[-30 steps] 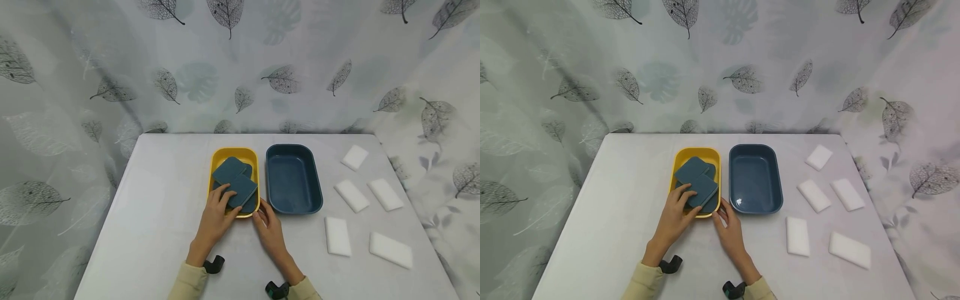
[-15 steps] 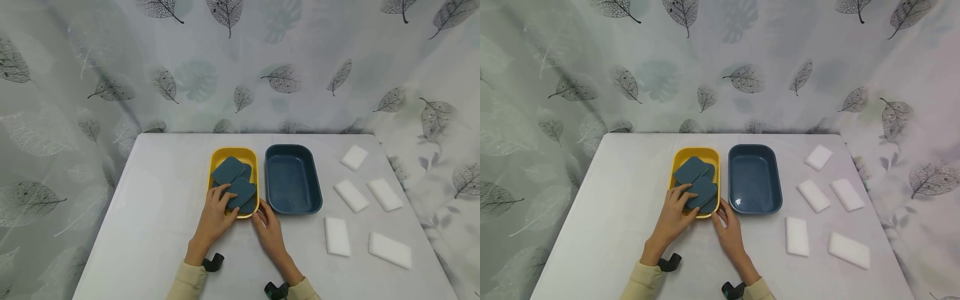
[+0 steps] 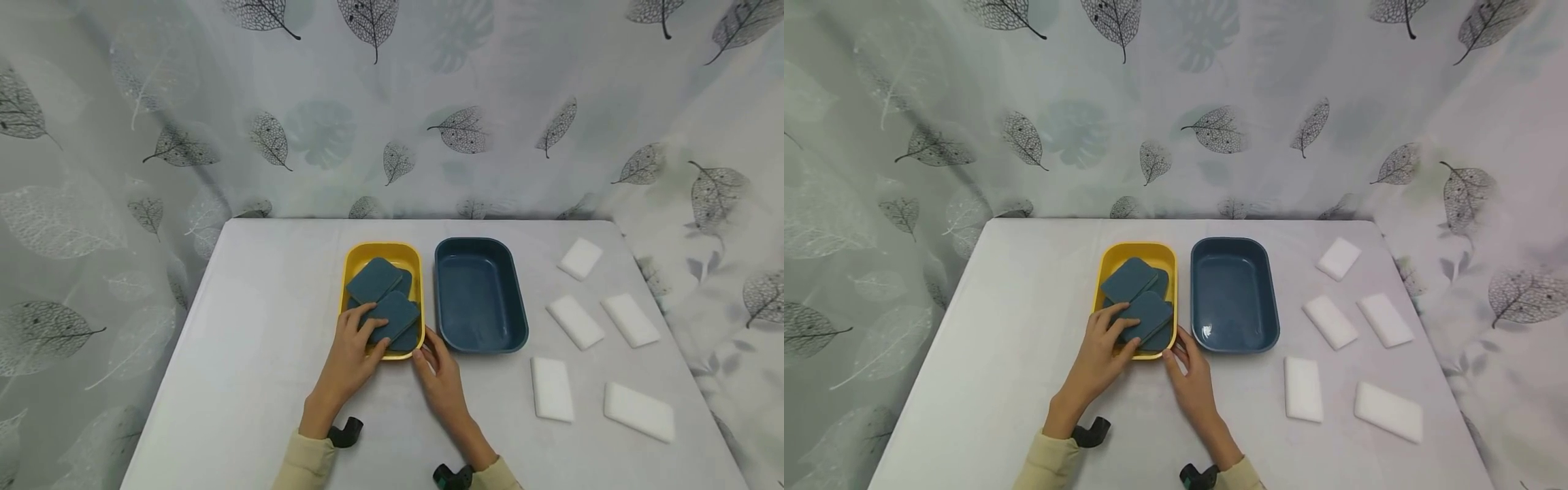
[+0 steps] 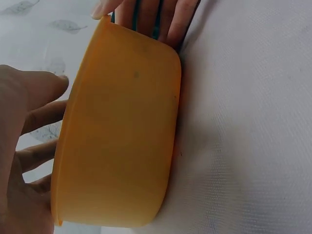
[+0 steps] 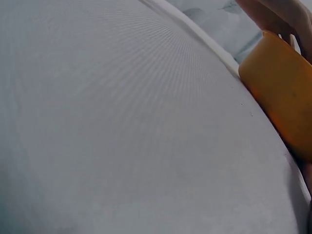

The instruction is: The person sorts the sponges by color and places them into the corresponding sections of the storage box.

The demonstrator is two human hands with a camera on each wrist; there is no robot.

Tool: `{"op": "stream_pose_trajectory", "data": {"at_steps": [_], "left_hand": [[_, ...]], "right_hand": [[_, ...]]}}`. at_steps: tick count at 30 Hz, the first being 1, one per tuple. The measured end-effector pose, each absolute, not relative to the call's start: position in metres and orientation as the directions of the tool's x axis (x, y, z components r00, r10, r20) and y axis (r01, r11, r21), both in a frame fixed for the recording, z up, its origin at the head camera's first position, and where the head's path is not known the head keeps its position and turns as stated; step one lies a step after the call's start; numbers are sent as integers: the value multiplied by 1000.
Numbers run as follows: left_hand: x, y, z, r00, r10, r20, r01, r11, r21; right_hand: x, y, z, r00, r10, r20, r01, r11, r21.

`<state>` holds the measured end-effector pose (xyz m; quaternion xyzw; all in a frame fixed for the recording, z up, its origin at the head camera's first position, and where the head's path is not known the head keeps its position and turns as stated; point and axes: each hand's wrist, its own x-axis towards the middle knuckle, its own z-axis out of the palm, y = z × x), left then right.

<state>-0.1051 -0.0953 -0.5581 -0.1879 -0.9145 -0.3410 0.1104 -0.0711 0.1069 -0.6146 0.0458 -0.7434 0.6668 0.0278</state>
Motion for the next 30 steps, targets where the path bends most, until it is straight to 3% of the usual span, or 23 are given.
{"op": "stream_pose_trajectory", "data": {"at_steps": [18,30], "left_hand": [[-107,-106,-556,-894,165,416,395,729,559],[-109,-117,-558,-878,118,463,362,797,483]], "right_hand": [[-78,90,-605,-994,-87,70,-73,30,-997],[-89,76,-607,-991,-128,39,-47,67,-997]]}}
